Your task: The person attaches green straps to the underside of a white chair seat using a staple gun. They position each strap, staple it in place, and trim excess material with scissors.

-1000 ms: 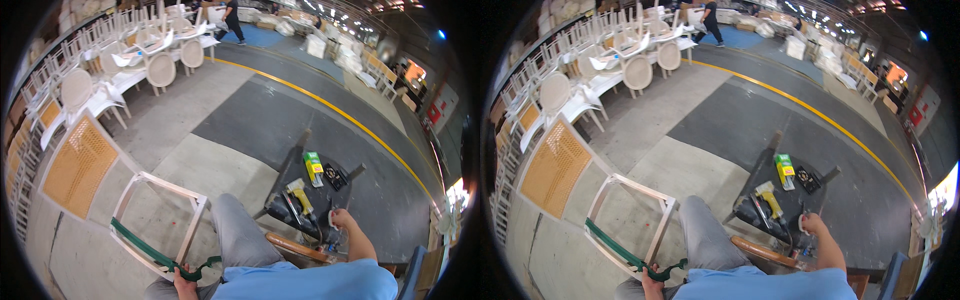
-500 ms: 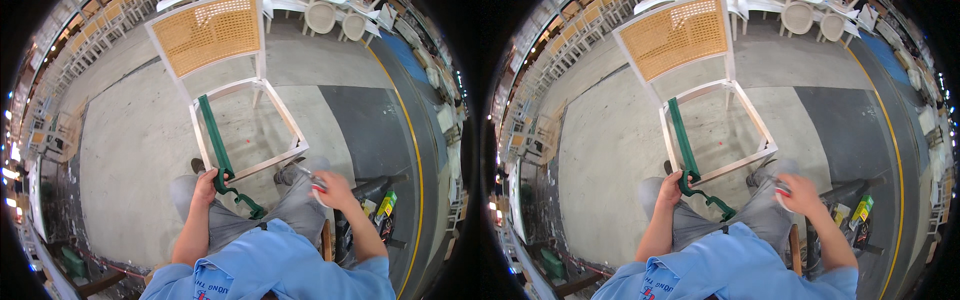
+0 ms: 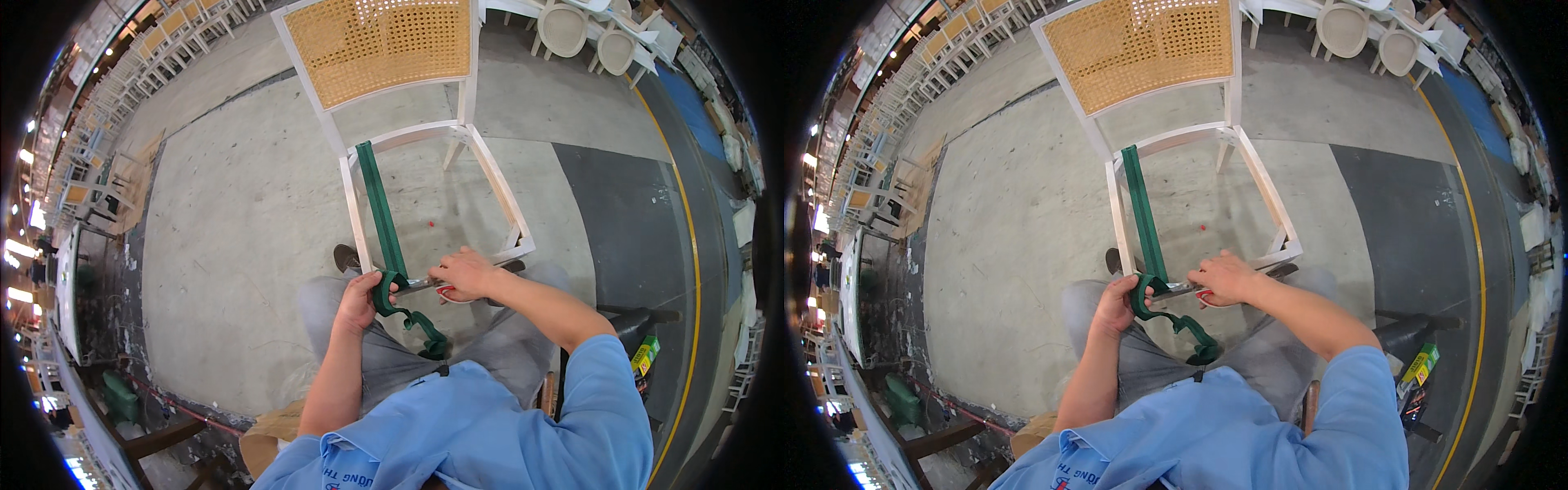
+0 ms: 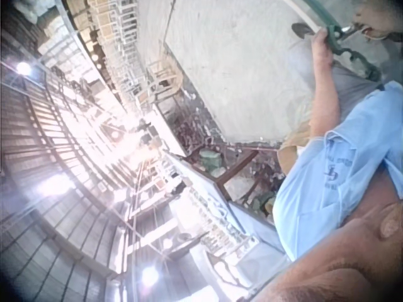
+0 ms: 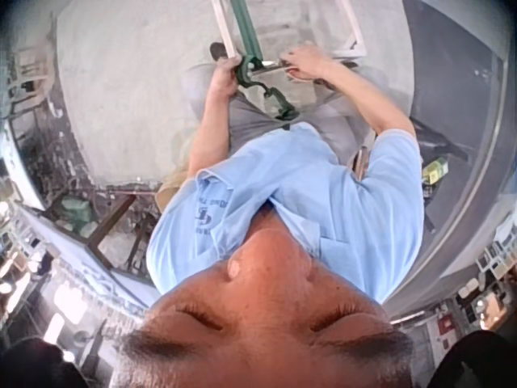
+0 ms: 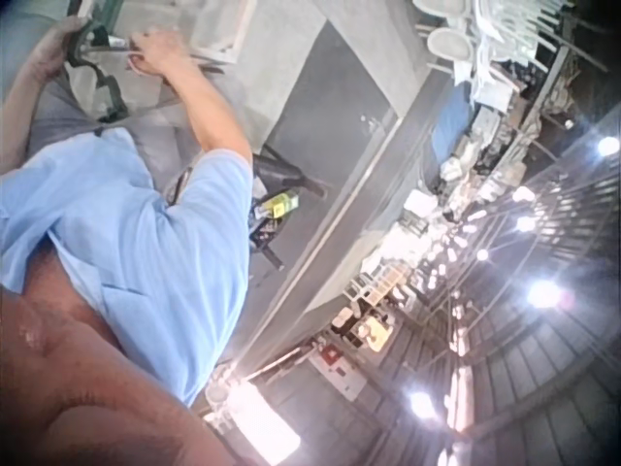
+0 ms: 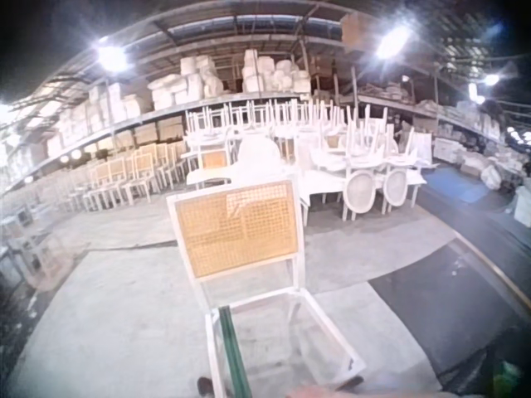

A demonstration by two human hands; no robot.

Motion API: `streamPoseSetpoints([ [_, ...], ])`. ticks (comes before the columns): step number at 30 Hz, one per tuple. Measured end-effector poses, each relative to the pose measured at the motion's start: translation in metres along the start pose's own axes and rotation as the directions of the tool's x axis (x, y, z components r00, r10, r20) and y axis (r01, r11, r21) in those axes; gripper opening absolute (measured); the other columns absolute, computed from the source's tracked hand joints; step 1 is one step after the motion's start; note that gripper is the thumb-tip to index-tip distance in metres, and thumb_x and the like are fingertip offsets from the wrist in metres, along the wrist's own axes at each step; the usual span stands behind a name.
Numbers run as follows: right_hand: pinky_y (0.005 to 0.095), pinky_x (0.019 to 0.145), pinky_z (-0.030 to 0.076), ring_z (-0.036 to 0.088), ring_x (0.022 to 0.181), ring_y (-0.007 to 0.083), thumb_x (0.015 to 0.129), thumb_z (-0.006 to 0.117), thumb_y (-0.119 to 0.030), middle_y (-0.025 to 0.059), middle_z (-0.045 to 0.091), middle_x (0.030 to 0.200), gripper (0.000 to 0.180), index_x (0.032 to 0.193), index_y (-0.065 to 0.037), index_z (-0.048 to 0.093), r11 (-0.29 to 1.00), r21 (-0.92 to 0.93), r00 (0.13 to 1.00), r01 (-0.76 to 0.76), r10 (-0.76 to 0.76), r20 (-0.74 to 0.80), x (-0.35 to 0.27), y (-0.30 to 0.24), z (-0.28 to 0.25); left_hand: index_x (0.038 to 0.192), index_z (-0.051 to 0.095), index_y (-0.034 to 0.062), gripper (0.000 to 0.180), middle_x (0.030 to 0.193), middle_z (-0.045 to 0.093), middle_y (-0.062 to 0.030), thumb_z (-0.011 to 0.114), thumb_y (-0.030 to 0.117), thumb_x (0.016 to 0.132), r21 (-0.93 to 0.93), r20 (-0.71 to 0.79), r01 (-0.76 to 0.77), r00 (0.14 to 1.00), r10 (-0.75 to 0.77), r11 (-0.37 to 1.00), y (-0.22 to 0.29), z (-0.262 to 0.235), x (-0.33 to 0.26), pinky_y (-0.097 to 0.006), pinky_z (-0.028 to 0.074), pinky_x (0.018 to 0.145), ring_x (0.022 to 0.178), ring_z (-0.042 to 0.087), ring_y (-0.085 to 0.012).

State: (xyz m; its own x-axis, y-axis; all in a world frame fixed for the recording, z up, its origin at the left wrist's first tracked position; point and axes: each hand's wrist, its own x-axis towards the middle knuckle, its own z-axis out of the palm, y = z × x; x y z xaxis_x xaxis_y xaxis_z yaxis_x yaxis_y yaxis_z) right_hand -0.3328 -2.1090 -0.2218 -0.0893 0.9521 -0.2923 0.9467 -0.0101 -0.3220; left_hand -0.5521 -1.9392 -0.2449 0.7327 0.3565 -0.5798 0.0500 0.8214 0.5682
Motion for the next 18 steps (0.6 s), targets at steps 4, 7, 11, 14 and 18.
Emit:
streamPoseSetpoints([
  [4,0.0466,0.090,0.042,0.064,0.101,0.0285,0.083,0.073,-0.035,0.0092,0.063,0.101,0.041,0.116,-0.017,0.058,1.000,-0.001,0.996,0.016,-0.016,0.086,0.009,0.007,0.002,0.104,0.059,-0.0039,0.018,0.082,0.070,-0.0179,0.054,0.013,0.099,-0.017,-0.008,-0.020,1.000,0.020,1.000,-0.001,0.003,0.000,-0.036,0.058,0.062,0.064,0.066,-0.0261],
  [7,0.0465,0.090,0.042,0.064,0.098,0.0292,0.084,0.071,-0.031,0.0097,0.063,0.100,0.037,0.116,-0.017,0.058,0.999,0.003,0.996,0.051,-0.051,0.078,0.012,0.008,0.002,0.104,0.060,-0.0037,0.017,0.080,0.069,-0.0173,0.054,0.012,0.098,-0.041,0.015,-0.021,1.000,0.021,0.999,0.000,-0.001,-0.002,-0.036,0.058,0.062,0.064,0.066,-0.0257],
  [11,0.0470,0.089,0.043,0.064,0.095,0.0299,0.085,0.070,-0.031,0.0095,0.063,0.096,0.035,0.115,-0.017,0.058,0.992,-0.006,0.992,0.123,-0.123,0.020,0.027,-0.007,0.000,0.107,0.060,-0.0043,0.019,0.081,0.069,-0.0172,0.054,0.011,0.099,-0.006,0.040,-0.007,0.999,0.007,1.000,0.002,-0.006,-0.005,-0.037,0.058,0.061,0.066,0.066,-0.0259],
  [14,0.0467,0.084,0.047,0.066,0.092,0.0319,0.085,0.069,-0.031,0.0096,0.065,0.093,0.033,0.114,-0.017,0.059,0.997,0.068,0.998,0.047,-0.045,-0.039,0.022,-0.013,0.000,0.112,0.059,-0.0047,0.021,0.087,0.069,-0.0178,0.054,0.011,0.099,-0.053,0.124,-0.064,0.990,0.070,0.997,0.007,-0.009,-0.008,-0.038,0.058,0.065,0.071,0.067,-0.0270],
  [18,0.0441,0.072,0.051,0.068,0.085,0.0328,0.084,0.073,-0.030,0.0099,0.069,0.091,0.038,0.116,-0.016,0.059,0.894,0.406,0.843,-0.187,0.359,-0.400,-0.047,-0.001,0.001,0.117,0.059,-0.0045,0.024,0.099,0.069,-0.0187,0.056,0.010,0.098,-0.081,0.134,-0.143,0.979,0.152,0.987,-0.006,0.015,-0.010,-0.041,0.058,0.080,0.087,0.069,-0.0286],
])
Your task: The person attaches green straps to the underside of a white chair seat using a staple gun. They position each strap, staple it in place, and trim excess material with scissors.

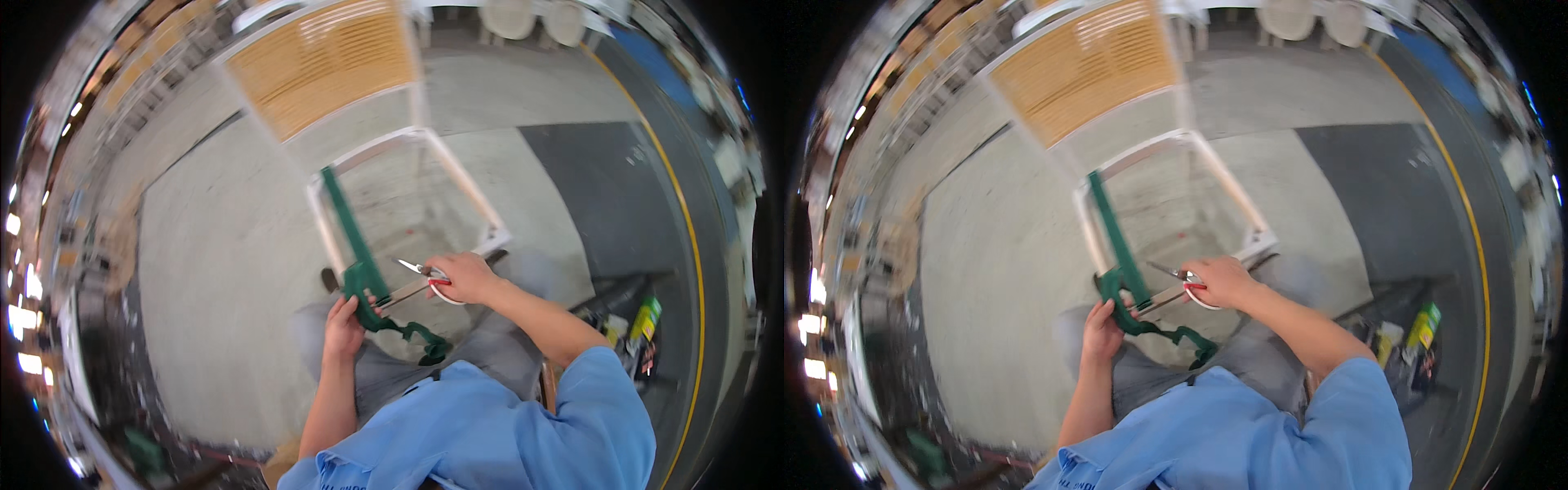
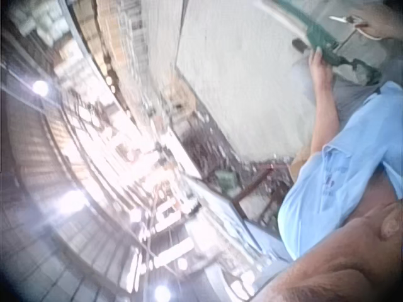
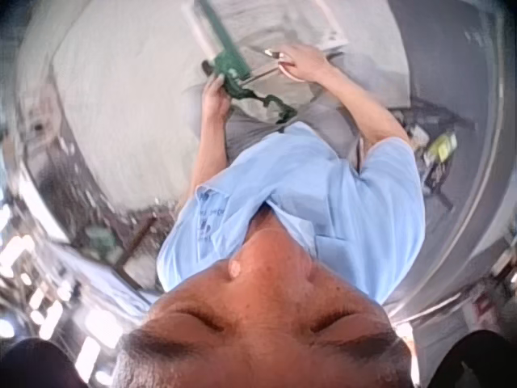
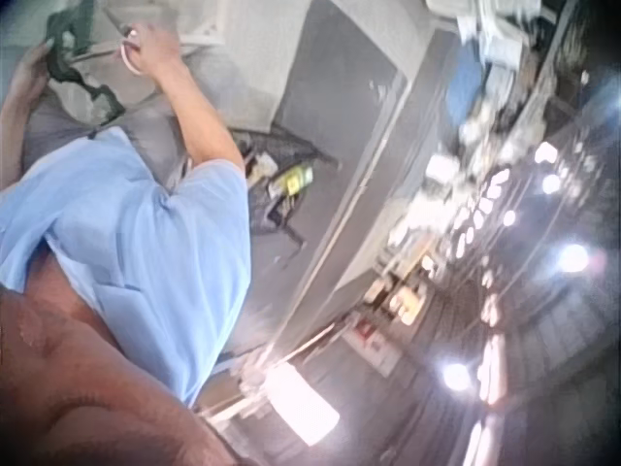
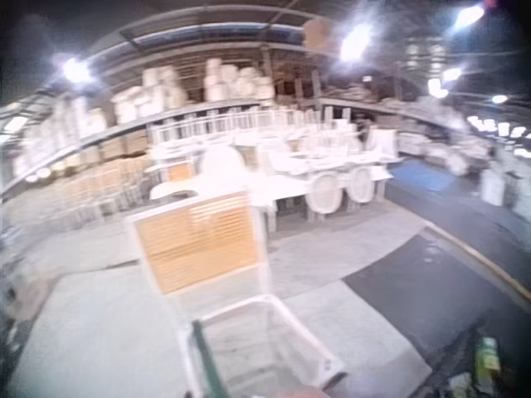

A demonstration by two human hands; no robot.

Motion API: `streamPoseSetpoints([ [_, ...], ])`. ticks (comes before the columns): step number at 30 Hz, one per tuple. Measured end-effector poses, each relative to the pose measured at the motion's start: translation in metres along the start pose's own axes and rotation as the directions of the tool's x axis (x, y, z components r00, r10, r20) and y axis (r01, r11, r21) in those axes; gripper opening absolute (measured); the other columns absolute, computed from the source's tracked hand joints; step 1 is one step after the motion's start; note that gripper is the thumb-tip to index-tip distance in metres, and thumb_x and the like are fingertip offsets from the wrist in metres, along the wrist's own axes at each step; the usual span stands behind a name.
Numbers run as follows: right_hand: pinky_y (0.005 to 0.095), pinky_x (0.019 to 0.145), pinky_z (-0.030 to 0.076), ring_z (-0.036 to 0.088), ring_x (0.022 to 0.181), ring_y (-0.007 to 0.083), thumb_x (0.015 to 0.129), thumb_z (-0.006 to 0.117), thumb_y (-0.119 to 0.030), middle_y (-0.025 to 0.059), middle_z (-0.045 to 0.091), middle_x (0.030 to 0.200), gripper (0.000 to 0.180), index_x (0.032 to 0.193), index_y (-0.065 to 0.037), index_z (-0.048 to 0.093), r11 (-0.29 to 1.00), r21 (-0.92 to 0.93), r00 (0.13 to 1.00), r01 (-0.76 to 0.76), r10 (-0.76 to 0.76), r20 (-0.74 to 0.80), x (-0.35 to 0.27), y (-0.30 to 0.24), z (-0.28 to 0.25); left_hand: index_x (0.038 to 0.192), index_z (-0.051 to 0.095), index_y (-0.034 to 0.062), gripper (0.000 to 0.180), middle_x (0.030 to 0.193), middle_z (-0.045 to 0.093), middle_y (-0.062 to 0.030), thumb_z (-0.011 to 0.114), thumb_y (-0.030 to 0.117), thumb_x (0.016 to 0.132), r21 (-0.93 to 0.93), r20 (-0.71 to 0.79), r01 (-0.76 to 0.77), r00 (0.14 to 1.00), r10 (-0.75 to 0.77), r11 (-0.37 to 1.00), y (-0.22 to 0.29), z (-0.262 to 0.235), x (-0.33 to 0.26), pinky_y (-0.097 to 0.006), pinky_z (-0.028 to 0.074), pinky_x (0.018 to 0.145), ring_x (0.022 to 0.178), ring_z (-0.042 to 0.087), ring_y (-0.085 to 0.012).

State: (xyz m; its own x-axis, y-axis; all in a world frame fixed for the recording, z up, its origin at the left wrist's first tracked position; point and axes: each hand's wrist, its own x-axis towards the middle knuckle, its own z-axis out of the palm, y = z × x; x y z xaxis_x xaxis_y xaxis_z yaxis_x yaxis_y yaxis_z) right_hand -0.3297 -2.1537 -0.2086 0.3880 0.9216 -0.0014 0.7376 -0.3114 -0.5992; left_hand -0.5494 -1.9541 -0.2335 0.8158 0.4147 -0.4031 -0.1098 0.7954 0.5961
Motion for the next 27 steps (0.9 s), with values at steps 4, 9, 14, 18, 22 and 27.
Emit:
streamPoseSetpoints([
  [4,0.0391,0.066,0.050,0.065,0.076,0.0276,0.083,0.078,-0.028,0.0101,0.067,0.083,0.040,0.114,-0.012,0.058,0.885,0.273,0.738,-0.378,0.466,-0.488,-0.103,0.014,-0.057,0.120,0.060,-0.0051,0.027,0.118,0.067,-0.0166,0.058,0.009,0.097,0.236,0.177,0.069,0.978,-0.113,0.969,-0.033,0.037,-0.006,-0.041,0.048,0.100,0.109,0.064,-0.0269],
  [9,0.0347,0.073,0.054,0.070,0.080,0.0248,0.080,0.083,-0.032,0.0140,0.071,0.090,0.053,0.121,-0.010,0.058,0.477,0.691,-0.124,-0.543,0.768,-0.628,-0.290,0.030,-0.064,0.091,0.072,-0.0027,0.017,0.152,0.042,-0.0204,0.077,0.011,0.082,0.855,0.474,-0.385,0.851,-0.224,0.348,-0.071,0.075,0.044,-0.034,0.039,0.108,0.137,0.047,-0.0281],
  [14,0.0446,0.090,0.051,0.066,0.104,0.0362,0.085,0.073,-0.033,0.0191,0.068,0.112,0.050,0.127,-0.010,0.058,-0.005,0.605,-0.489,-0.796,0.593,-0.639,-0.450,-0.004,-0.025,0.092,0.073,-0.0016,0.027,0.150,0.041,-0.0224,0.080,0.019,0.075,0.733,0.516,-0.629,0.762,-0.392,-0.258,-0.088,0.065,0.084,-0.041,0.046,0.102,0.124,0.055,-0.0384],
  [18,0.0473,0.094,0.049,0.061,0.110,0.0393,0.085,0.071,-0.030,0.0187,0.063,0.117,0.045,0.124,-0.010,0.061,-0.213,0.508,-0.503,-0.835,0.670,-0.546,-0.489,-0.009,-0.006,0.094,0.074,0.0020,0.029,0.126,0.062,-0.0220,0.077,0.027,0.078,0.818,0.358,-0.461,0.876,-0.322,-0.345,-0.091,0.064,0.083,-0.043,0.051,0.092,0.106,0.064,-0.0397],
  [22,0.0457,0.092,0.050,0.061,0.107,0.0381,0.085,0.069,-0.027,0.0170,0.061,0.112,0.034,0.114,-0.008,0.067,-0.163,0.443,-0.387,-0.882,0.786,-0.482,-0.456,0.011,-0.010,0.095,0.076,0.0068,0.034,0.109,0.069,-0.0205,0.073,0.038,0.082,0.831,0.215,-0.331,0.932,-0.292,-0.447,-0.071,0.053,0.074,-0.044,0.052,0.086,0.098,0.066,-0.0384],
  [27,0.0433,0.095,0.048,0.058,0.111,0.0382,0.081,0.071,-0.018,0.0211,0.057,0.121,0.039,0.117,-0.003,0.066,0.003,0.398,-0.273,-0.917,0.723,-0.635,-0.466,0.013,-0.019,0.098,0.078,0.0147,0.032,0.123,0.066,-0.0190,0.067,0.042,0.085,0.782,0.234,-0.394,0.904,-0.357,-0.483,-0.072,0.040,0.046,-0.045,0.052,0.092,0.109,0.065,-0.0344],
])
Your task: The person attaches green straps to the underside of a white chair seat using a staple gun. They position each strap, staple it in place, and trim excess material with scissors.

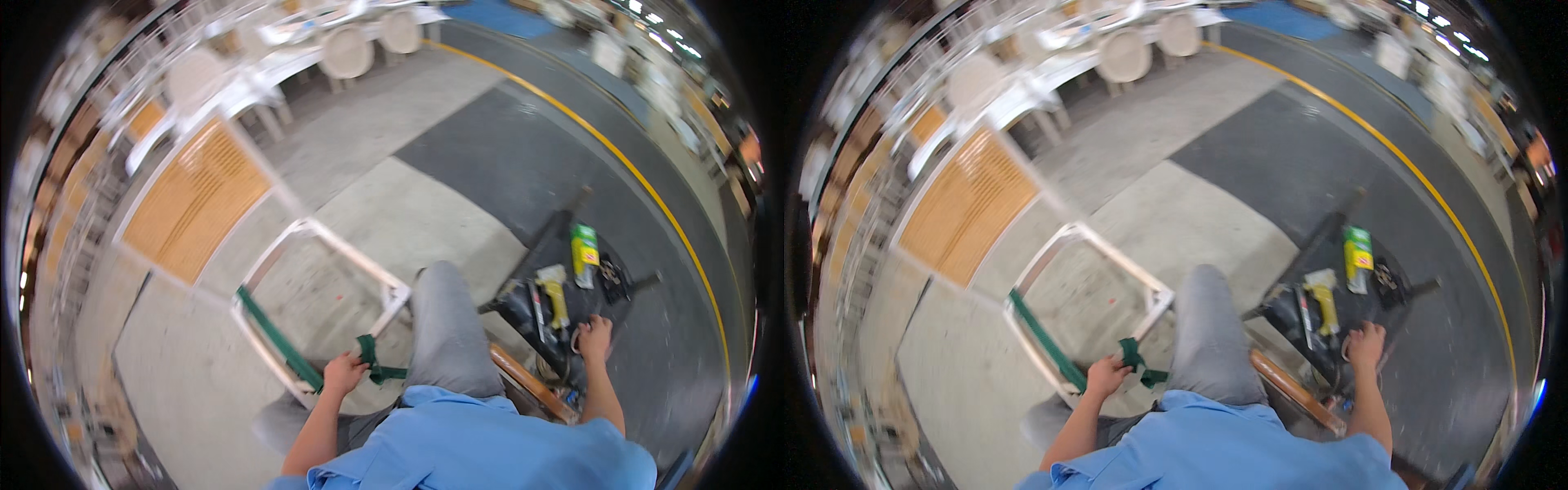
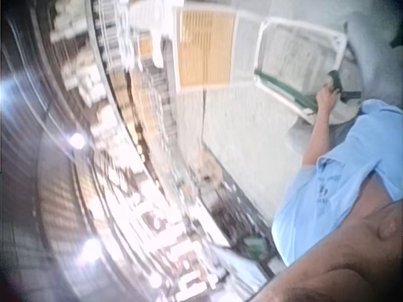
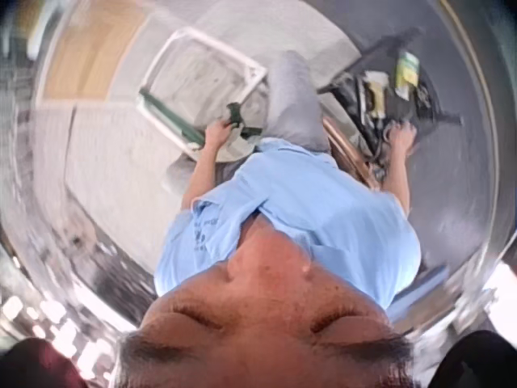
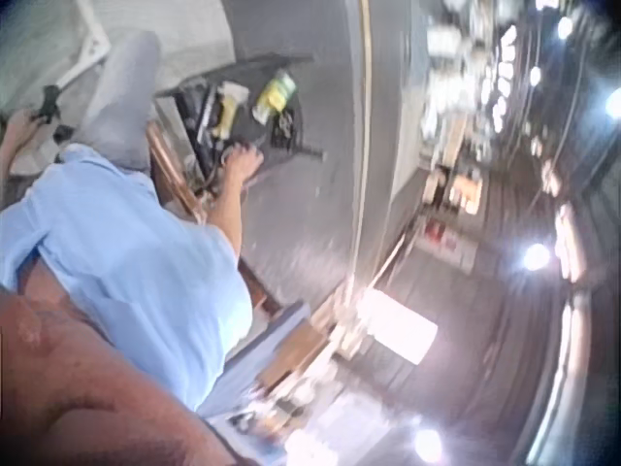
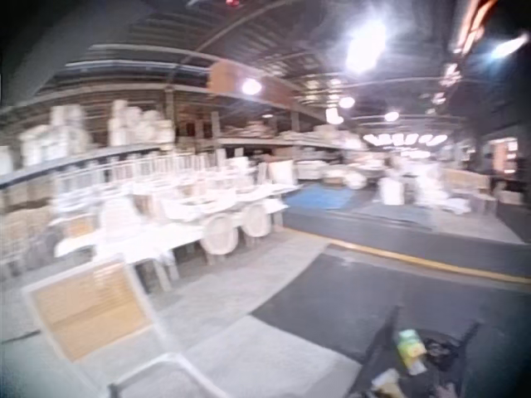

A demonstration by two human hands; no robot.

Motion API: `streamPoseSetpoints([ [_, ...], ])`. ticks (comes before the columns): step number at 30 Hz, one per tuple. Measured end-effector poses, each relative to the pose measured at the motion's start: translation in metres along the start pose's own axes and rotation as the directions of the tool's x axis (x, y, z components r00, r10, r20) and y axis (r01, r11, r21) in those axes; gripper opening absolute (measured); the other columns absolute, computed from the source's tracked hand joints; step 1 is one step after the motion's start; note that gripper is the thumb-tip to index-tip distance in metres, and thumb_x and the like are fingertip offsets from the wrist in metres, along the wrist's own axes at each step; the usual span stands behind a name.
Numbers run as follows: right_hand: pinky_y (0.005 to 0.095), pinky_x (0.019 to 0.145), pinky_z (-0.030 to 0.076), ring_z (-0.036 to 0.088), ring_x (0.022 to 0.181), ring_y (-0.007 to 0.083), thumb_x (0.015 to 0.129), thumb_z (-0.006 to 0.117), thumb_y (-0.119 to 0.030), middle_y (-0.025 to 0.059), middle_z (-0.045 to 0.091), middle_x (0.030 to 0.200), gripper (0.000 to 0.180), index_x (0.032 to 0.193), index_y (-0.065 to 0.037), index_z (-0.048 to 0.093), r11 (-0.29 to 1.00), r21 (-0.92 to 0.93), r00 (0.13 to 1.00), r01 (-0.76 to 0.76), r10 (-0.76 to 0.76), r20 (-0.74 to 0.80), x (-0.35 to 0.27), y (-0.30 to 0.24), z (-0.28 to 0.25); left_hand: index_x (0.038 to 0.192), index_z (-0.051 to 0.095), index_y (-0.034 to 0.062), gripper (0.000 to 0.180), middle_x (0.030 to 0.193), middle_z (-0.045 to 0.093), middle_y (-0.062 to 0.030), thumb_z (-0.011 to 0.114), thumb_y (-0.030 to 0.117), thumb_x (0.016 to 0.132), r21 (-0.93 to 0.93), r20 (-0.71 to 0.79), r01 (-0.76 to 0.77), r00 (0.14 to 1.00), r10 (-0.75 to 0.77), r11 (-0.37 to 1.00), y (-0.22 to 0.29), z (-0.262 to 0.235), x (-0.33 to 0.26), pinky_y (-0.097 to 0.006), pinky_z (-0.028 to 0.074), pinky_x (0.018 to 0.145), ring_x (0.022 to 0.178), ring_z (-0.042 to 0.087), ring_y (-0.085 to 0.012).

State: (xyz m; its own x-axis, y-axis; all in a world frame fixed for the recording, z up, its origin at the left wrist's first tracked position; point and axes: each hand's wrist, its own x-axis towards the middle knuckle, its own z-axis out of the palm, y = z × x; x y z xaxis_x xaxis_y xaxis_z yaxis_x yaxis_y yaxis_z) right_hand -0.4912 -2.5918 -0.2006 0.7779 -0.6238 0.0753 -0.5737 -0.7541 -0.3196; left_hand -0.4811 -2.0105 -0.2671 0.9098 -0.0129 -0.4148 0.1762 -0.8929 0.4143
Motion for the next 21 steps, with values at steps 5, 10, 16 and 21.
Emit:
streamPoseSetpoints([
  [5,0.0429,0.099,0.045,0.056,0.115,0.0384,0.082,0.074,-0.014,0.0212,0.056,0.123,0.040,0.118,-0.001,0.064,0.975,0.109,0.981,0.192,-0.190,-0.023,0.016,-0.049,0.012,0.104,0.077,0.0175,0.031,0.131,0.061,-0.0213,0.070,0.040,0.084,-0.048,0.052,0.080,0.996,-0.077,0.996,-0.004,0.018,-0.041,-0.044,0.051,0.096,0.116,0.062,-0.0354],
  [10,0.0401,0.097,0.046,0.060,0.108,0.0335,0.086,0.071,-0.014,0.0179,0.062,0.115,0.033,0.117,-0.002,0.065,0.826,0.364,0.892,0.430,-0.450,-0.032,0.023,-0.148,0.036,0.102,0.076,0.0130,0.032,0.121,0.065,-0.0191,0.068,0.040,0.086,-0.239,-0.033,0.046,0.998,-0.055,0.970,0.002,0.023,-0.052,-0.044,0.051,0.091,0.107,0.064,-0.0377],
  [16,0.0319,0.090,0.050,0.066,0.101,0.0179,0.099,0.060,-0.021,0.0115,0.072,0.107,0.029,0.119,-0.001,0.066,0.469,0.873,0.503,0.133,-0.791,0.348,-0.058,-0.308,0.067,0.105,0.073,0.0007,0.021,0.098,0.071,-0.0020,0.069,0.018,0.093,-0.878,-0.067,0.013,0.986,-0.151,0.478,0.052,-0.069,-0.040,-0.027,0.050,0.081,0.092,0.061,-0.0090],
  [21,0.0308,0.083,0.051,0.064,0.091,0.0144,0.096,0.066,-0.023,0.0056,0.071,0.095,0.030,0.112,0.003,0.066,0.439,0.891,-0.081,-0.116,-0.898,0.433,-0.137,-0.389,0.063,0.112,0.070,0.0002,0.020,0.099,0.070,0.0001,0.064,0.013,0.097,-0.875,-0.423,-0.352,0.890,-0.171,0.333,0.079,-0.118,-0.053,-0.027,0.048,0.084,0.090,0.059,-0.0075],
])
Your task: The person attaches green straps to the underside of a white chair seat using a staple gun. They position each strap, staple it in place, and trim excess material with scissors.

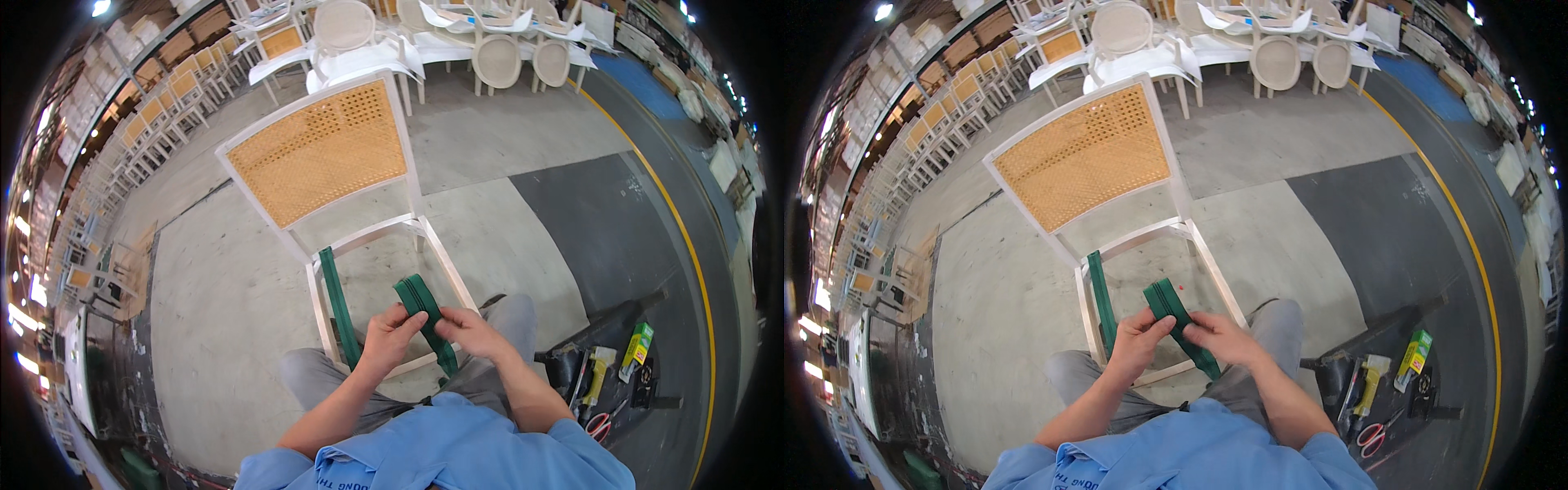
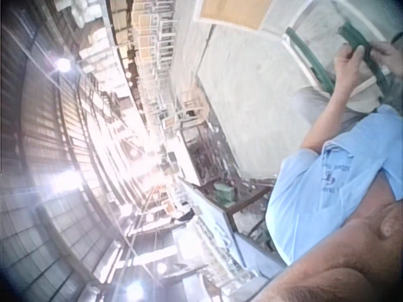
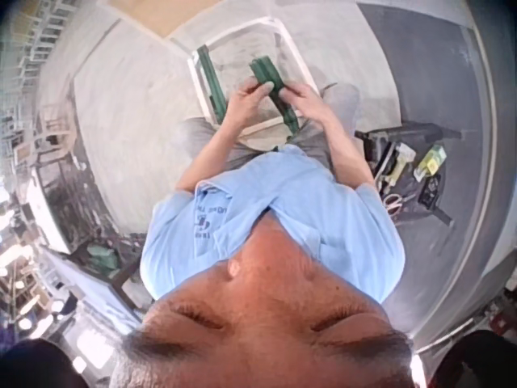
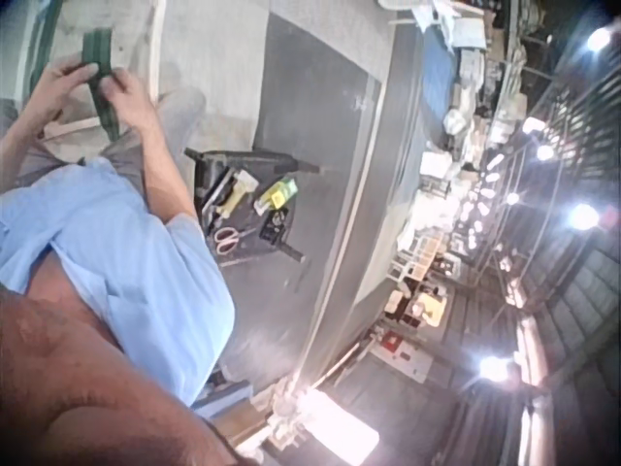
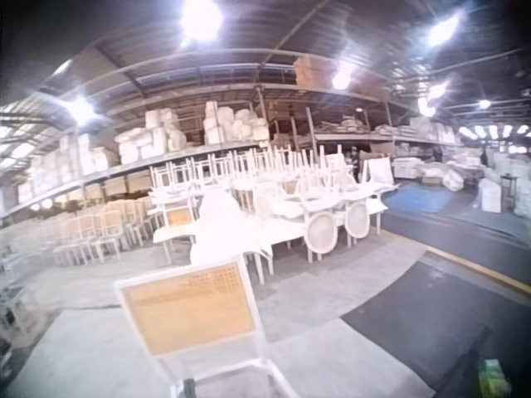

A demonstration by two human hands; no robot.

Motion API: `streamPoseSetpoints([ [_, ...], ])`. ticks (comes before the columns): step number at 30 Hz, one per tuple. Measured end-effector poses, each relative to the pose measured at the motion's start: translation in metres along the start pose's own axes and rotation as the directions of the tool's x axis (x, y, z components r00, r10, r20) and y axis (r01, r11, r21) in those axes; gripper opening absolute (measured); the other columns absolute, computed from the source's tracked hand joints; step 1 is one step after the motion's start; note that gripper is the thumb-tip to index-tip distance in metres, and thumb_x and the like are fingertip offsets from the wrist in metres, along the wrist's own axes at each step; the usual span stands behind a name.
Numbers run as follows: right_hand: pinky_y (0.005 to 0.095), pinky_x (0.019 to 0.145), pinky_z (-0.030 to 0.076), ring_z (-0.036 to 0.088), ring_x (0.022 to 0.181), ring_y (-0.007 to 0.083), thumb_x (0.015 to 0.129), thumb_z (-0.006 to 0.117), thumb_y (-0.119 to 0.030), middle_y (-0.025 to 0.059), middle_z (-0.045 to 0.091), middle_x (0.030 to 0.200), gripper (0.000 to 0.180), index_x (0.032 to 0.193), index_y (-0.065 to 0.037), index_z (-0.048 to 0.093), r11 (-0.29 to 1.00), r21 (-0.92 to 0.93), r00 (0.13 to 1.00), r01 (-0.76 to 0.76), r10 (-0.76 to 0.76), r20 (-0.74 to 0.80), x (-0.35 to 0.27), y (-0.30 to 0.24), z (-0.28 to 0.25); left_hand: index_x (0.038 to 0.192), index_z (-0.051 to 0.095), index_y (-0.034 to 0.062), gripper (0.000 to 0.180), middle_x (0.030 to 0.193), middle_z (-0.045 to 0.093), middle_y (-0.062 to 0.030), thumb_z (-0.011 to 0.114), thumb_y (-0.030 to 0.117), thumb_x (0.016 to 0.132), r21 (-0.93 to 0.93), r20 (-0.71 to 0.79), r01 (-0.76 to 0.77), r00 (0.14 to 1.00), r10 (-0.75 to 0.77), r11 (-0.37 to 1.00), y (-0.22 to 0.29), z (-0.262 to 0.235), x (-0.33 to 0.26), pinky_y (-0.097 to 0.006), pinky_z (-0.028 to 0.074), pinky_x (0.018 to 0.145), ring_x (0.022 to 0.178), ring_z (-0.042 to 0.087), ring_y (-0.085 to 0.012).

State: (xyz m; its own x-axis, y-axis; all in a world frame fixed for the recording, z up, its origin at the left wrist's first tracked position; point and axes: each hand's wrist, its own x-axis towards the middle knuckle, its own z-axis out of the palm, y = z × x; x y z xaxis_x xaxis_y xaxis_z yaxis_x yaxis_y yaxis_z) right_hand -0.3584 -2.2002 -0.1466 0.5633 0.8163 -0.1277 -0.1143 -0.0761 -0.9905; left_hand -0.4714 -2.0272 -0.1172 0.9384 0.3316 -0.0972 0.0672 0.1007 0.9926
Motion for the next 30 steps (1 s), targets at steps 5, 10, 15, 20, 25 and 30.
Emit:
streamPoseSetpoints([
  [5,0.0313,0.070,0.049,0.058,0.076,0.0116,0.091,0.073,-0.019,0.0042,0.069,0.086,0.030,0.109,0.003,0.066,0.982,-0.165,0.978,-0.094,0.122,0.169,-0.002,0.023,0.012,0.105,0.070,0.0009,0.017,0.093,0.069,-0.0005,0.062,0.015,0.099,-0.357,-0.198,0.004,0.977,-0.080,0.934,0.027,-0.011,0.000,-0.028,0.049,0.083,0.087,0.061,-0.0095],
  [10,0.0297,0.079,0.051,0.063,0.088,0.0132,0.092,0.070,-0.017,0.0072,0.071,0.099,0.032,0.118,0.002,0.065,0.980,-0.150,0.984,-0.131,0.147,0.103,-0.010,0.010,0.013,0.101,0.070,0.0015,0.015,0.090,0.069,0.0001,0.065,0.015,0.098,-0.296,-0.180,0.086,0.973,-0.144,0.951,-0.001,-0.016,-0.013,-0.027,0.048,0.079,0.084,0.061,-0.0085],
  [15,0.0279,0.076,0.051,0.064,0.087,0.0094,0.095,0.066,-0.014,0.0063,0.071,0.093,0.023,0.113,0.000,0.065,0.964,-0.246,0.993,-0.104,0.088,-0.075,0.012,-0.036,0.014,0.105,0.070,-0.0009,0.015,0.088,0.068,-0.0002,0.066,0.011,0.096,-0.289,-0.133,0.142,0.973,-0.186,0.947,-0.016,0.005,-0.023,-0.025,0.050,0.079,0.084,0.061,-0.0083],
  [20,0.0301,0.071,0.052,0.067,0.081,0.0146,0.092,0.068,-0.011,0.0084,0.071,0.088,0.016,0.103,-0.001,0.065,0.964,-0.264,0.976,0.040,-0.095,-0.197,0.008,-0.037,0.022,0.107,0.065,-0.0005,0.017,0.093,0.067,-0.0029,0.065,0.013,0.097,-0.405,-0.208,0.115,0.954,-0.214,0.907,-0.018,0.013,-0.021,-0.028,0.052,0.081,0.085,0.063,-0.0102],
  [25,0.0333,0.071,0.053,0.069,0.082,0.0249,0.087,0.070,-0.006,0.0115,0.070,0.092,0.014,0.100,-0.002,0.067,0.859,-0.438,0.913,0.265,-0.369,-0.172,0.006,-0.036,0.024,0.103,0.065,-0.0005,0.015,0.092,0.067,-0.0028,0.064,0.014,0.098,-0.456,-0.163,0.149,0.955,-0.247,0.877,-0.020,0.010,-0.018,-0.028,0.052,0.082,0.085,0.063,-0.0105],
  [30,0.0362,0.071,0.053,0.067,0.083,0.0303,0.084,0.070,-0.003,0.0116,0.068,0.092,0.014,0.098,-0.003,0.068,0.783,-0.534,0.899,0.318,-0.428,-0.092,0.009,-0.044,0.022,0.103,0.064,-0.0008,0.017,0.092,0.067,-0.0016,0.066,0.015,0.097,-0.384,-0.149,0.158,0.962,-0.230,0.910,-0.022,0.005,-0.015,-0.027,0.051,0.081,0.086,0.062,-0.0088],
])
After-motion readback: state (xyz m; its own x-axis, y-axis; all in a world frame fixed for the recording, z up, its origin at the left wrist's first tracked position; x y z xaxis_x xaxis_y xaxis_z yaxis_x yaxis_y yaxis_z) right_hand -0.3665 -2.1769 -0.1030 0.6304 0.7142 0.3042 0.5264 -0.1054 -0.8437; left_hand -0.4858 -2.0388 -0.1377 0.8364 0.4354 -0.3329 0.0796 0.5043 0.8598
